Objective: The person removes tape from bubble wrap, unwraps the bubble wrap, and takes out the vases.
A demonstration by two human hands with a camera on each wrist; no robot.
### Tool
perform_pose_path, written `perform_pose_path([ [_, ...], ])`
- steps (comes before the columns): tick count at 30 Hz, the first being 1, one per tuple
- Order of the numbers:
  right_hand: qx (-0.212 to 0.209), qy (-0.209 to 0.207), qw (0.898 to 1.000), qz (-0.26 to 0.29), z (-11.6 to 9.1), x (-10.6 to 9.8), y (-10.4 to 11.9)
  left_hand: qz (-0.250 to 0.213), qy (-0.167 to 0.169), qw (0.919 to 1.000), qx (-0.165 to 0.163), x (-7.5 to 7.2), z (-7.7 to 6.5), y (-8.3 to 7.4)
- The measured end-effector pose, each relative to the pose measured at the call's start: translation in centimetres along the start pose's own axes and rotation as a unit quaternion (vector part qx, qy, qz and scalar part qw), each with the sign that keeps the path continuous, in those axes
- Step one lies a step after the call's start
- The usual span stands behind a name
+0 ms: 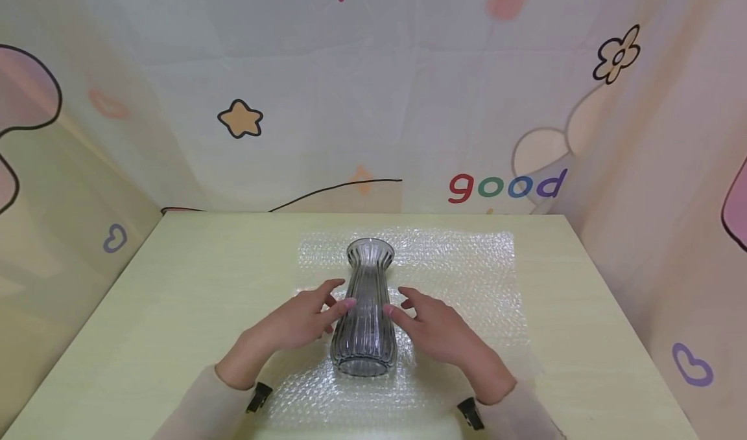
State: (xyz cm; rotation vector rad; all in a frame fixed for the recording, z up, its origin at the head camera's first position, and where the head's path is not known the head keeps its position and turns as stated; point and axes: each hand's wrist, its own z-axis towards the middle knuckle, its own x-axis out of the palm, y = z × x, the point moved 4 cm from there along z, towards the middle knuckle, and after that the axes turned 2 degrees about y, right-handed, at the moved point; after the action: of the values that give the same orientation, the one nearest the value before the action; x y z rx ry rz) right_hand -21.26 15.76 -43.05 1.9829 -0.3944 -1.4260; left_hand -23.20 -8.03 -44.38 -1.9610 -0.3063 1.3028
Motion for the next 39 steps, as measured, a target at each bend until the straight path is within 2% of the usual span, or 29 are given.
perform_pose_path([
  [8, 0.005, 0.011, 1.000, 0.003, 0.3, 0.5, 0.3, -0.018, 0.011, 0.9997, 0.007, 0.3, 0.2, -0.1],
  [19, 0.022, 0.038, 0.998, 0.037, 0.7, 1.6, 0.2, -0.041, 0.032, 0.9986, 0.003, 1.0, 0.5, 0.1],
  [26, 0.012, 0.039, 0.998, 0.040, 0.7, 1.9, 0.5, -0.052, 0.039, 0.9979, 0.006, 1.4, 0.7, 0.2],
  [33, -0.006, 0.049, 0.997, 0.061, 0.7, 2.2, 0.6, -0.107, 0.054, 0.9928, 0.003, 1.7, 0.5, 0.1],
  [39, -0.022, 0.051, 0.996, 0.066, 0.6, 2.4, 0.7, -0.140, 0.054, 0.9887, 0.004, 1.8, 0.4, -0.2],
])
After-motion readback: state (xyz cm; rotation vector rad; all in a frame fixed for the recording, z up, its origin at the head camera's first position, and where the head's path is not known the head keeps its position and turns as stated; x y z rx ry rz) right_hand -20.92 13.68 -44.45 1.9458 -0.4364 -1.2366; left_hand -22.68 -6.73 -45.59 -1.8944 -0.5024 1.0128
